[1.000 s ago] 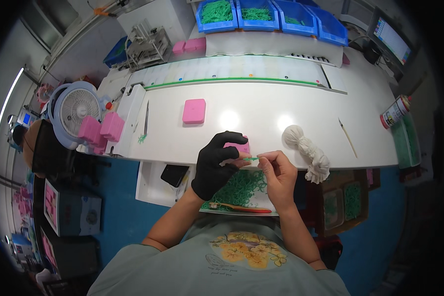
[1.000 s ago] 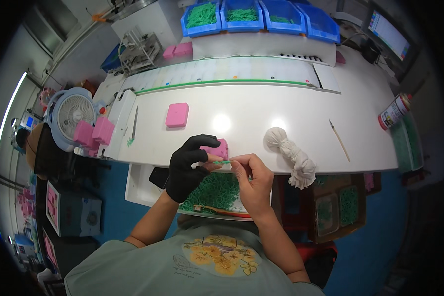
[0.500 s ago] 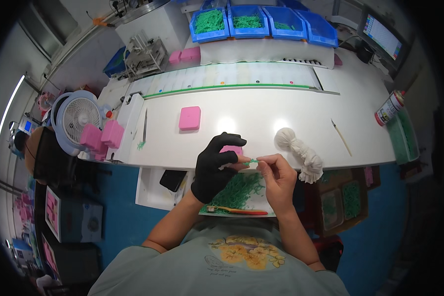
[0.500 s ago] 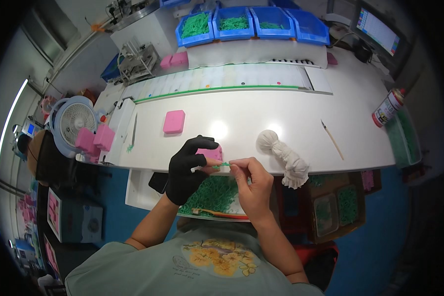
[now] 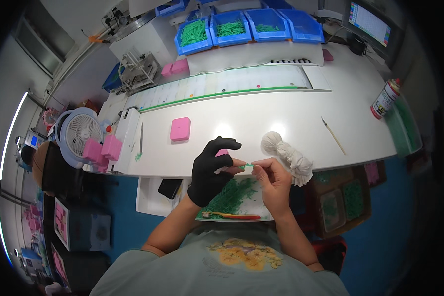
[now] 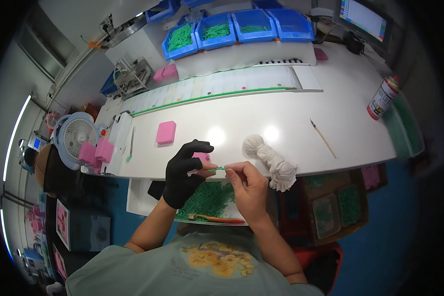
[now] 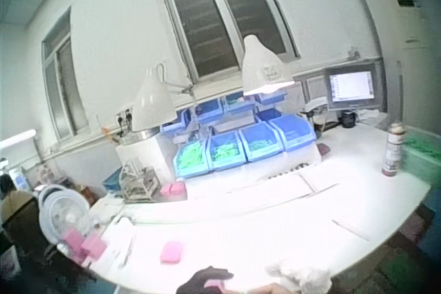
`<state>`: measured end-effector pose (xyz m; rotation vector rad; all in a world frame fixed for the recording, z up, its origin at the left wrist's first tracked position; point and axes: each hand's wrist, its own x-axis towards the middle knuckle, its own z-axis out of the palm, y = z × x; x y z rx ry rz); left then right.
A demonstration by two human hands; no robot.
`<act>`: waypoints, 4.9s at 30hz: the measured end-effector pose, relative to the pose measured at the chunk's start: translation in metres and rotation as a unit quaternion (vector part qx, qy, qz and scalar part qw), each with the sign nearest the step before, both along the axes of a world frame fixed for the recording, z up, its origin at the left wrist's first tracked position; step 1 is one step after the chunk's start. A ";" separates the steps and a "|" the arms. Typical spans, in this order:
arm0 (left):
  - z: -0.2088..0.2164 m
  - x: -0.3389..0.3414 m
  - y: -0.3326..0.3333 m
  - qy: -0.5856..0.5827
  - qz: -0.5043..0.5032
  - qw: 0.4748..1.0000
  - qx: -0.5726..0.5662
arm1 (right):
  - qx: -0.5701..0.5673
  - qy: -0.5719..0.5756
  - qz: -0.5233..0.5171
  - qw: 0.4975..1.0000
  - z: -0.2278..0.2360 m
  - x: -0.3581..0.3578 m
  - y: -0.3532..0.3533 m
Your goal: Assembling small decorative wax components into silicone molds.
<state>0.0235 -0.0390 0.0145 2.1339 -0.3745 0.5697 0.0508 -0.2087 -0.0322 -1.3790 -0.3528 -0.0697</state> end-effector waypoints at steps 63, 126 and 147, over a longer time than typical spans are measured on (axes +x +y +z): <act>-0.083 0.010 0.081 0.110 0.100 0.989 0.018 | -0.417 -0.290 -0.042 0.861 0.044 0.008 0.030; -0.063 -0.008 -0.005 0.147 0.004 0.841 -0.521 | 0.031 0.035 0.015 0.999 -0.013 0.003 0.062; -0.058 -0.014 -0.010 0.117 0.076 0.909 -0.393 | -0.048 0.018 -0.029 0.998 -0.007 -0.008 0.057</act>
